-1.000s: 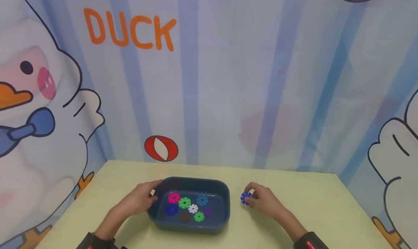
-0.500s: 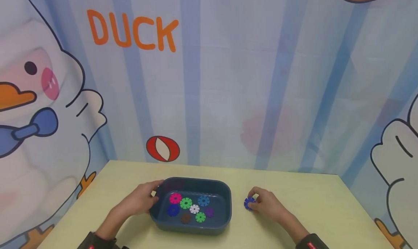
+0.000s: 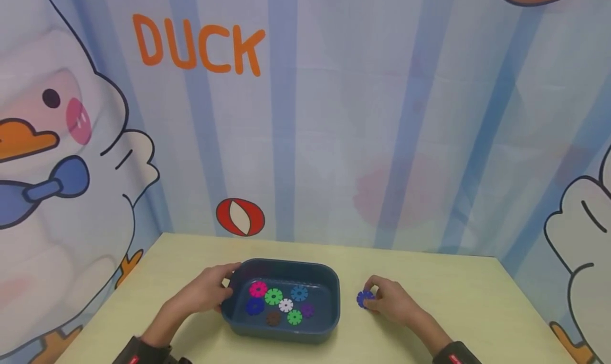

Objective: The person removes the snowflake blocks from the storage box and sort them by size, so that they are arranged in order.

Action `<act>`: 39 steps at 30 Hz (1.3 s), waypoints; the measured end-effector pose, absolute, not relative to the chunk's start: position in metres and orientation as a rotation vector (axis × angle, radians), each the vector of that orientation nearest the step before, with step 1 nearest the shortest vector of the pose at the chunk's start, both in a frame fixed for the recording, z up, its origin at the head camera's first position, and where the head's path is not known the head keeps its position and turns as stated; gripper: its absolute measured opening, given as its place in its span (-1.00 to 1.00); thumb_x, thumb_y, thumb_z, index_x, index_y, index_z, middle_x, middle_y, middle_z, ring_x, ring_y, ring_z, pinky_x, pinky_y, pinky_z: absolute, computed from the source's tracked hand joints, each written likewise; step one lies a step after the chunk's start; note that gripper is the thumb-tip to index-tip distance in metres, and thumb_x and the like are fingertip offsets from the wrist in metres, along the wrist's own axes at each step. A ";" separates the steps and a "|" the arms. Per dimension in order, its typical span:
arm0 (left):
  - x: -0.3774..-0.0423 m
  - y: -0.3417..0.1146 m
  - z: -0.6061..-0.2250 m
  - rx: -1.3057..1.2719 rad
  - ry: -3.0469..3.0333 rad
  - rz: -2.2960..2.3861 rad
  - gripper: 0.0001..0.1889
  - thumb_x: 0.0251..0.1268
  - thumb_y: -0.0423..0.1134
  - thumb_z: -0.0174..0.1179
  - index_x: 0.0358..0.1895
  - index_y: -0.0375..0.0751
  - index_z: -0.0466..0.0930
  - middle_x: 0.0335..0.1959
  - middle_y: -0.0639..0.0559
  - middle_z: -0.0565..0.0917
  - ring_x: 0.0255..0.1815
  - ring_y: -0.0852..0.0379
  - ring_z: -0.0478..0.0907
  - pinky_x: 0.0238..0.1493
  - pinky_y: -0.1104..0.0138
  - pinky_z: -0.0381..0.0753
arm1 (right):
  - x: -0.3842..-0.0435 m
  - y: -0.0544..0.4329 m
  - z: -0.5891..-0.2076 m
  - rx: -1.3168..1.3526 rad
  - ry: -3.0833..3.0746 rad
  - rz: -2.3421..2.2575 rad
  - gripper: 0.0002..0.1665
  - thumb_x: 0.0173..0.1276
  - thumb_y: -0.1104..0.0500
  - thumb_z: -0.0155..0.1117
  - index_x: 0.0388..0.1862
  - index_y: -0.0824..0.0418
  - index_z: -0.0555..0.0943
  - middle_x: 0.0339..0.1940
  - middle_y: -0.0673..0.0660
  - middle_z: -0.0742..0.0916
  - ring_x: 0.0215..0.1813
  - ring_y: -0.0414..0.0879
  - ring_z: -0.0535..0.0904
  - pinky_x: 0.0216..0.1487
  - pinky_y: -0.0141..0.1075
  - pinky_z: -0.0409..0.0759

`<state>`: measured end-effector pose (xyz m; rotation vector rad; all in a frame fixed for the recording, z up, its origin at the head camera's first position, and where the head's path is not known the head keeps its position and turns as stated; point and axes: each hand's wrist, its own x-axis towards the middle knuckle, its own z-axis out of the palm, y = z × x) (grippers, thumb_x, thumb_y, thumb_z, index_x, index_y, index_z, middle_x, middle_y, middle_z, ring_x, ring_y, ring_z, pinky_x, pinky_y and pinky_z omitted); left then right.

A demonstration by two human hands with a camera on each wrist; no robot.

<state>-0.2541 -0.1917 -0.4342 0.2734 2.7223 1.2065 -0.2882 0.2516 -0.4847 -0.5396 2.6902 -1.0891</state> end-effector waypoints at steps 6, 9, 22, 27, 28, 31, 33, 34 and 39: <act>-0.254 -0.192 -0.434 0.294 2.725 1.215 -0.31 0.33 -0.62 0.15 0.57 -0.48 0.30 0.28 -0.44 0.63 -0.46 0.00 0.74 -0.58 0.15 0.74 | -0.289 0.251 -0.483 -0.553 2.731 -1.023 -0.71 0.44 0.20 0.45 0.05 0.26 0.64 -0.52 0.01 0.66 -0.45 -0.11 0.51 -0.43 -0.36 0.43; -0.253 -0.193 -0.433 0.297 2.721 1.213 -0.31 0.34 -0.62 0.14 0.57 -0.48 0.29 0.29 -0.44 0.62 -0.46 0.00 0.74 -0.57 0.15 0.75 | -0.289 0.249 -0.479 -0.580 2.749 -1.003 -0.70 0.45 0.19 0.43 0.08 0.28 0.63 -0.53 0.01 0.65 -0.48 -0.13 0.50 -0.47 -0.35 0.44; -0.251 -0.192 -0.432 0.303 2.723 1.205 -0.30 0.33 -0.62 0.13 0.57 -0.49 0.28 0.31 -0.45 0.61 -0.45 0.06 0.74 -0.57 0.16 0.75 | -0.292 0.219 -0.449 -0.813 2.817 -1.077 -0.63 0.61 -0.01 0.27 0.11 0.26 0.66 -0.49 0.08 0.71 -0.49 -0.21 0.55 -0.41 -0.34 0.54; -0.250 -0.190 -0.430 0.298 2.722 1.203 -0.30 0.33 -0.62 0.12 0.58 -0.49 0.27 0.33 -0.46 0.60 -0.47 0.07 0.73 -0.54 0.12 0.77 | -0.290 0.200 -0.441 -0.877 2.854 -1.097 -0.72 0.60 -0.04 0.28 0.04 0.12 0.70 -0.47 0.00 0.71 -0.48 -0.24 0.51 -0.43 -0.33 0.54; -0.249 -0.190 -0.430 0.297 2.723 1.201 -0.30 0.34 -0.62 0.12 0.58 -0.49 0.27 0.33 -0.46 0.59 -0.48 0.07 0.73 -0.54 0.11 0.77 | -0.290 0.197 -0.440 -0.892 2.870 -1.082 -0.74 0.60 -0.05 0.28 0.04 0.09 0.70 -0.45 -0.03 0.71 -0.46 -0.25 0.51 -0.42 -0.33 0.53; -0.249 -0.190 -0.430 0.300 2.726 1.199 -0.30 0.35 -0.62 0.13 0.58 -0.49 0.26 0.34 -0.46 0.59 -0.49 0.07 0.73 -0.54 0.12 0.77 | -0.291 0.185 -0.437 -0.973 2.922 -1.008 -0.76 0.59 -0.04 0.29 0.03 0.04 0.73 -0.39 -0.11 0.72 -0.38 -0.29 0.49 -0.36 -0.34 0.53; -0.249 -0.190 -0.430 0.306 2.726 1.198 -0.30 0.35 -0.61 0.13 0.58 -0.49 0.26 0.35 -0.46 0.59 -0.49 0.08 0.73 -0.55 0.14 0.76 | -0.291 0.178 -0.437 -1.034 2.953 -0.950 -0.77 0.57 -0.03 0.31 0.03 0.02 0.74 -0.32 -0.16 0.73 -0.31 -0.30 0.50 -0.29 -0.34 0.54; -0.249 -0.190 -0.430 0.308 2.724 1.201 -0.30 0.34 -0.61 0.13 0.58 -0.49 0.25 0.35 -0.46 0.59 -0.49 0.07 0.73 -0.56 0.15 0.76 | -0.292 0.175 -0.437 -1.061 2.966 -0.925 -0.77 0.57 -0.03 0.32 0.04 0.02 0.74 -0.30 -0.19 0.72 -0.28 -0.30 0.50 -0.26 -0.34 0.55; -0.250 -0.191 -0.431 0.299 2.724 1.192 -0.30 0.35 -0.61 0.14 0.58 -0.49 0.26 0.36 -0.46 0.57 -0.47 0.06 0.74 -0.55 0.15 0.77 | -0.293 0.157 -0.440 -1.130 2.999 -0.828 -0.72 0.52 -0.04 0.37 0.08 0.04 0.73 -0.36 -0.24 0.69 -0.26 -0.30 0.51 -0.21 -0.29 0.56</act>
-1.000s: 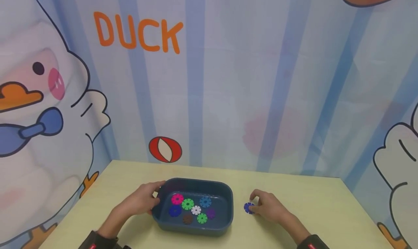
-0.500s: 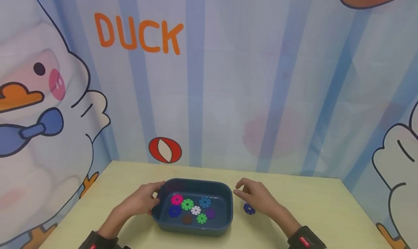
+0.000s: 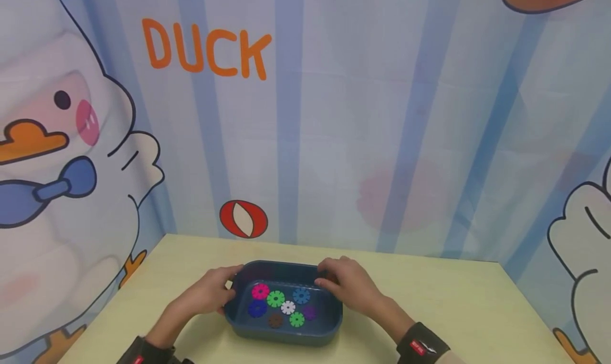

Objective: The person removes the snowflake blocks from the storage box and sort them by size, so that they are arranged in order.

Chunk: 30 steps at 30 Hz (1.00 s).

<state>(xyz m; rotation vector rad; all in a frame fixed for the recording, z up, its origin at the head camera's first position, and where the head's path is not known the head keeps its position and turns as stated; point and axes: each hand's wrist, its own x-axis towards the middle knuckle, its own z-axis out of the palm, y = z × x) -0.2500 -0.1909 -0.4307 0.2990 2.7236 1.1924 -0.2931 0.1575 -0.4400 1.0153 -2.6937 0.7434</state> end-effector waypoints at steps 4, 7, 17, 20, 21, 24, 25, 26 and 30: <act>-0.251 -0.191 -0.431 0.290 2.727 1.176 -0.31 0.36 -0.60 0.14 0.58 -0.49 0.26 0.37 -0.46 0.56 -0.44 0.04 0.76 -0.55 0.16 0.76 | -0.295 0.144 -0.445 1.058 -2.671 0.619 -0.68 0.47 -0.02 0.44 0.11 0.06 0.71 -0.42 -0.26 0.69 -0.27 -0.31 0.53 -0.12 -0.20 0.60; -0.252 -0.191 -0.431 0.287 2.734 1.166 -0.30 0.36 -0.60 0.14 0.58 -0.48 0.27 0.38 -0.46 0.56 -0.44 0.03 0.76 -0.56 0.18 0.75 | -0.296 0.134 -0.450 1.081 -2.615 0.448 -0.64 0.42 -0.02 0.48 0.10 0.07 0.71 -0.46 -0.21 0.69 -0.31 -0.26 0.53 -0.16 -0.19 0.58; -0.250 -0.189 -0.428 0.272 2.736 1.151 -0.32 0.37 -0.60 0.14 0.58 -0.47 0.28 0.41 -0.47 0.53 -0.51 0.08 0.73 -0.56 0.23 0.74 | -0.294 0.110 -0.455 1.061 -2.634 0.142 -0.65 0.38 -0.04 0.52 -0.05 0.17 0.72 -0.27 0.03 0.82 -0.28 -0.06 0.58 -0.24 -0.17 0.54; -0.250 -0.189 -0.428 0.282 2.739 1.149 -0.31 0.36 -0.60 0.13 0.58 -0.48 0.28 0.42 -0.48 0.51 -0.52 0.07 0.73 -0.57 0.23 0.74 | -0.292 0.106 -0.458 1.078 -2.657 0.125 -0.66 0.35 -0.03 0.55 -0.13 0.19 0.72 -0.33 0.04 0.80 -0.30 -0.04 0.59 -0.26 -0.17 0.56; -0.250 -0.189 -0.428 0.285 2.739 1.149 -0.31 0.36 -0.60 0.13 0.58 -0.49 0.27 0.42 -0.49 0.51 -0.52 0.07 0.73 -0.57 0.23 0.74 | -0.291 0.105 -0.459 1.082 -2.665 0.115 -0.65 0.33 -0.04 0.55 -0.15 0.20 0.72 -0.33 0.04 0.81 -0.31 -0.04 0.59 -0.27 -0.18 0.56; -0.250 -0.189 -0.429 0.295 2.740 1.150 -0.31 0.35 -0.60 0.12 0.58 -0.49 0.27 0.42 -0.49 0.52 -0.53 0.07 0.73 -0.57 0.23 0.73 | -0.291 0.102 -0.462 1.083 -2.690 0.078 -0.63 0.31 -0.05 0.57 -0.14 0.20 0.75 -0.29 0.06 0.83 -0.30 -0.04 0.61 -0.27 -0.19 0.59; -0.250 -0.189 -0.430 0.295 2.740 1.150 -0.31 0.35 -0.60 0.12 0.58 -0.48 0.27 0.42 -0.48 0.52 -0.53 0.07 0.73 -0.57 0.23 0.73 | -0.291 0.101 -0.463 1.078 -2.701 0.064 -0.62 0.30 -0.06 0.58 -0.13 0.20 0.76 -0.28 0.06 0.84 -0.30 -0.04 0.61 -0.27 -0.20 0.59; -0.250 -0.189 -0.430 0.292 2.739 1.150 -0.30 0.35 -0.60 0.13 0.58 -0.48 0.27 0.42 -0.48 0.52 -0.53 0.07 0.72 -0.56 0.22 0.73 | -0.291 0.100 -0.463 1.072 -2.713 0.049 -0.62 0.30 -0.07 0.58 -0.13 0.20 0.77 -0.28 0.06 0.84 -0.30 -0.05 0.60 -0.28 -0.20 0.59; -0.250 -0.189 -0.429 0.280 2.739 1.153 -0.31 0.36 -0.60 0.13 0.58 -0.47 0.27 0.43 -0.47 0.51 -0.54 0.07 0.72 -0.56 0.22 0.74 | -0.292 0.094 -0.460 1.036 -2.782 -0.024 -0.60 0.30 -0.10 0.57 -0.12 0.18 0.80 -0.27 0.07 0.81 -0.29 -0.04 0.59 -0.27 -0.17 0.61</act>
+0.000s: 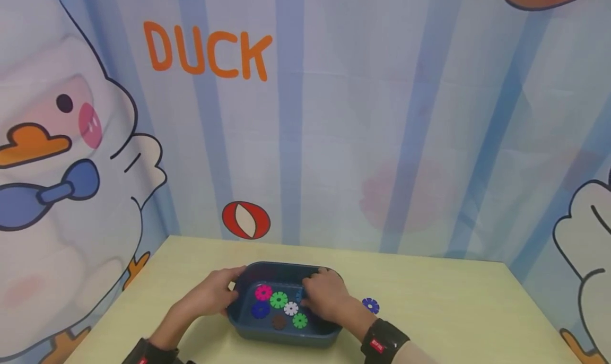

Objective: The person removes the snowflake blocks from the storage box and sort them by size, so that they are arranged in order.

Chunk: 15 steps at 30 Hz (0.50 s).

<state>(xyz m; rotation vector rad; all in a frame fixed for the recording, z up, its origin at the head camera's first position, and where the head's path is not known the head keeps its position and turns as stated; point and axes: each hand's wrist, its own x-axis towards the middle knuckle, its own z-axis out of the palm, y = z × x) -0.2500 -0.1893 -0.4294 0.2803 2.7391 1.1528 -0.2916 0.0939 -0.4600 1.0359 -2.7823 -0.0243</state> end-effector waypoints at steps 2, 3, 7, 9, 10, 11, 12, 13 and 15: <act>-0.250 -0.189 -0.429 0.280 2.742 1.151 -0.31 0.36 -0.60 0.13 0.58 -0.47 0.27 0.43 -0.47 0.51 -0.55 0.07 0.72 -0.56 0.22 0.74 | -0.292 0.091 -0.460 1.019 -2.826 -0.039 -0.59 0.31 -0.11 0.57 -0.10 0.18 0.81 -0.26 0.08 0.79 -0.26 -0.02 0.59 -0.24 -0.13 0.63; -0.250 -0.189 -0.429 0.282 2.743 1.151 -0.31 0.37 -0.60 0.13 0.58 -0.47 0.27 0.44 -0.47 0.51 -0.56 0.07 0.72 -0.56 0.22 0.73 | -0.291 0.090 -0.460 1.012 -2.843 -0.047 -0.59 0.31 -0.11 0.57 -0.08 0.17 0.82 -0.25 0.08 0.78 -0.25 -0.02 0.59 -0.23 -0.12 0.63; -0.250 -0.188 -0.429 0.283 2.744 1.150 -0.30 0.36 -0.60 0.13 0.59 -0.47 0.27 0.43 -0.47 0.51 -0.57 0.07 0.71 -0.56 0.22 0.73 | -0.290 0.086 -0.463 0.984 -2.874 -0.047 -0.60 0.30 -0.09 0.57 -0.06 0.16 0.82 -0.23 0.10 0.75 -0.24 -0.03 0.57 -0.20 -0.11 0.64; -0.249 -0.188 -0.429 0.278 2.743 1.154 -0.31 0.36 -0.60 0.13 0.59 -0.47 0.27 0.43 -0.47 0.51 -0.57 0.07 0.72 -0.56 0.22 0.73 | -0.290 0.085 -0.464 0.974 -2.873 -0.051 -0.61 0.31 -0.08 0.57 -0.05 0.15 0.82 -0.21 0.10 0.74 -0.23 -0.04 0.58 -0.19 -0.12 0.65; -0.249 -0.188 -0.428 0.276 2.744 1.154 -0.31 0.36 -0.60 0.12 0.59 -0.47 0.27 0.43 -0.47 0.51 -0.57 0.07 0.72 -0.56 0.22 0.73 | -0.289 0.084 -0.464 0.967 -2.875 -0.051 -0.61 0.31 -0.07 0.57 -0.04 0.16 0.81 -0.20 0.11 0.74 -0.21 -0.03 0.59 -0.17 -0.11 0.67; -0.249 -0.188 -0.428 0.275 2.746 1.154 -0.31 0.36 -0.60 0.12 0.58 -0.47 0.27 0.44 -0.48 0.50 -0.58 0.07 0.71 -0.56 0.22 0.73 | -0.289 0.083 -0.464 0.959 -2.879 -0.048 -0.60 0.31 -0.06 0.57 -0.04 0.17 0.80 -0.18 0.12 0.74 -0.19 -0.02 0.60 -0.15 -0.09 0.68; -0.249 -0.188 -0.428 0.275 2.748 1.154 -0.31 0.36 -0.60 0.12 0.58 -0.47 0.27 0.44 -0.48 0.50 -0.58 0.08 0.71 -0.57 0.22 0.73 | -0.288 0.082 -0.464 0.947 -2.893 -0.041 -0.59 0.32 -0.06 0.57 -0.02 0.19 0.79 -0.16 0.13 0.74 -0.17 -0.01 0.61 -0.12 -0.08 0.70; -0.248 -0.188 -0.428 0.278 2.750 1.153 -0.31 0.36 -0.60 0.12 0.58 -0.48 0.27 0.44 -0.48 0.50 -0.59 0.08 0.71 -0.57 0.23 0.73 | -0.288 0.081 -0.465 0.934 -2.905 -0.038 -0.58 0.33 -0.05 0.56 0.00 0.21 0.77 -0.13 0.14 0.73 -0.14 0.01 0.62 -0.09 -0.07 0.71; -0.248 -0.188 -0.429 0.285 2.754 1.153 -0.31 0.36 -0.61 0.12 0.58 -0.48 0.27 0.43 -0.48 0.51 -0.60 0.09 0.70 -0.58 0.23 0.72 | -0.288 0.079 -0.466 0.903 -2.935 -0.017 -0.53 0.34 -0.05 0.56 0.04 0.25 0.73 -0.08 0.17 0.72 -0.07 0.04 0.64 -0.02 -0.05 0.74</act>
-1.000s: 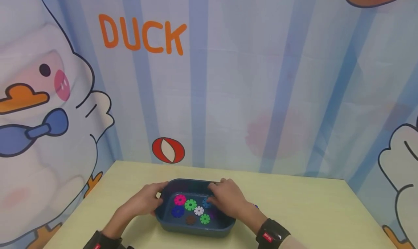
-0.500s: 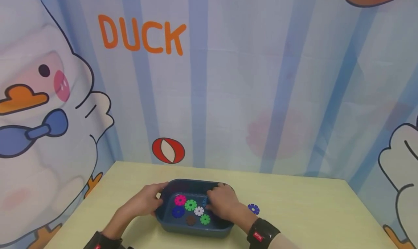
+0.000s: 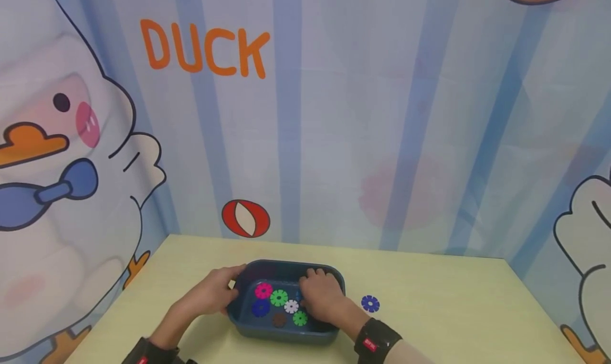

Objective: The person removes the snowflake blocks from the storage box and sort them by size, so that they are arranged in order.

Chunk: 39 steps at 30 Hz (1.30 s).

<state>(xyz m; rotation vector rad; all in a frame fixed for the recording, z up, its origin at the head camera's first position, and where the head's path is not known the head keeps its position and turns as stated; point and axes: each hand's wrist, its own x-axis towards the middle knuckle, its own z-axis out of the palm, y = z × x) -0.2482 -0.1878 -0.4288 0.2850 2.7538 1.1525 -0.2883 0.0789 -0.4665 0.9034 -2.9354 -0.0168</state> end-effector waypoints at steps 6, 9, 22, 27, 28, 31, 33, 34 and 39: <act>-0.248 -0.187 -0.428 0.300 2.760 1.144 -0.31 0.36 -0.61 0.12 0.58 -0.49 0.26 0.42 -0.47 0.52 -0.60 0.09 0.68 -0.61 0.23 0.70 | -0.291 0.079 -0.467 0.857 -2.998 0.196 -0.54 0.33 0.02 0.57 -0.02 0.20 0.53 -0.17 0.14 0.73 -0.12 0.06 0.70 -0.16 -0.07 0.73; -0.249 -0.188 -0.429 0.291 2.763 1.126 -0.31 0.37 -0.60 0.12 0.58 -0.48 0.27 0.43 -0.46 0.51 -0.61 0.08 0.68 -0.60 0.23 0.70 | -0.290 0.083 -0.467 0.896 -2.954 0.331 -0.61 0.31 0.11 0.58 -0.12 0.16 0.50 -0.36 0.07 0.73 -0.32 -0.03 0.70 -0.35 -0.16 0.65; -0.247 -0.186 -0.429 0.306 2.761 1.131 -0.32 0.39 -0.59 0.10 0.59 -0.50 0.24 0.46 -0.48 0.48 -0.61 0.07 0.68 -0.56 0.23 0.71 | -0.288 0.127 -0.425 1.052 -2.846 0.871 -0.57 0.43 0.28 0.45 0.22 0.21 0.57 -0.42 -0.03 0.66 -0.46 -0.21 0.50 -0.35 -0.29 0.51; -0.247 -0.187 -0.427 0.301 2.779 1.116 -0.32 0.39 -0.59 0.10 0.59 -0.50 0.24 0.46 -0.47 0.48 -0.61 0.08 0.68 -0.56 0.23 0.71 | -0.291 0.153 -0.414 1.007 -2.874 1.150 -0.59 0.48 0.27 0.39 0.25 0.21 0.55 -0.59 0.01 0.55 -0.48 -0.16 0.57 -0.32 -0.34 0.54; -0.247 -0.187 -0.427 0.299 2.784 1.113 -0.32 0.39 -0.59 0.10 0.58 -0.50 0.25 0.46 -0.47 0.48 -0.62 0.08 0.68 -0.56 0.24 0.71 | -0.291 0.158 -0.413 0.997 -2.868 1.180 -0.59 0.49 0.26 0.38 0.26 0.22 0.55 -0.57 0.03 0.59 -0.44 -0.11 0.64 -0.29 -0.33 0.57; -0.248 -0.189 -0.428 0.293 2.799 1.098 -0.32 0.38 -0.59 0.11 0.58 -0.51 0.26 0.45 -0.47 0.50 -0.62 0.09 0.67 -0.56 0.24 0.70 | -0.291 0.176 -0.413 0.980 -2.843 1.229 -0.60 0.52 0.24 0.36 0.27 0.23 0.55 -0.49 0.06 0.72 -0.32 -0.05 0.75 -0.26 -0.31 0.62; -0.249 -0.189 -0.429 0.289 2.803 1.085 -0.32 0.38 -0.58 0.11 0.58 -0.50 0.26 0.44 -0.47 0.50 -0.62 0.10 0.67 -0.56 0.25 0.70 | -0.290 0.189 -0.415 0.962 -2.830 1.237 -0.60 0.53 0.24 0.35 0.28 0.24 0.55 -0.46 0.03 0.74 -0.34 -0.11 0.72 -0.27 -0.30 0.64; -0.249 -0.189 -0.430 0.288 2.803 1.081 -0.32 0.39 -0.58 0.12 0.58 -0.50 0.26 0.44 -0.46 0.50 -0.62 0.10 0.67 -0.56 0.25 0.70 | -0.289 0.195 -0.416 0.958 -2.823 1.237 -0.60 0.54 0.24 0.34 0.29 0.24 0.55 -0.45 0.02 0.74 -0.35 -0.14 0.70 -0.27 -0.28 0.66; -0.250 -0.187 -0.431 0.283 2.790 1.075 -0.33 0.41 -0.57 0.12 0.58 -0.49 0.26 0.45 -0.45 0.50 -0.61 0.11 0.66 -0.54 0.25 0.69 | -0.285 0.225 -0.427 0.924 -2.831 1.214 -0.60 0.55 0.28 0.30 0.31 0.25 0.58 -0.47 0.08 0.66 -0.39 -0.24 0.59 -0.27 -0.30 0.65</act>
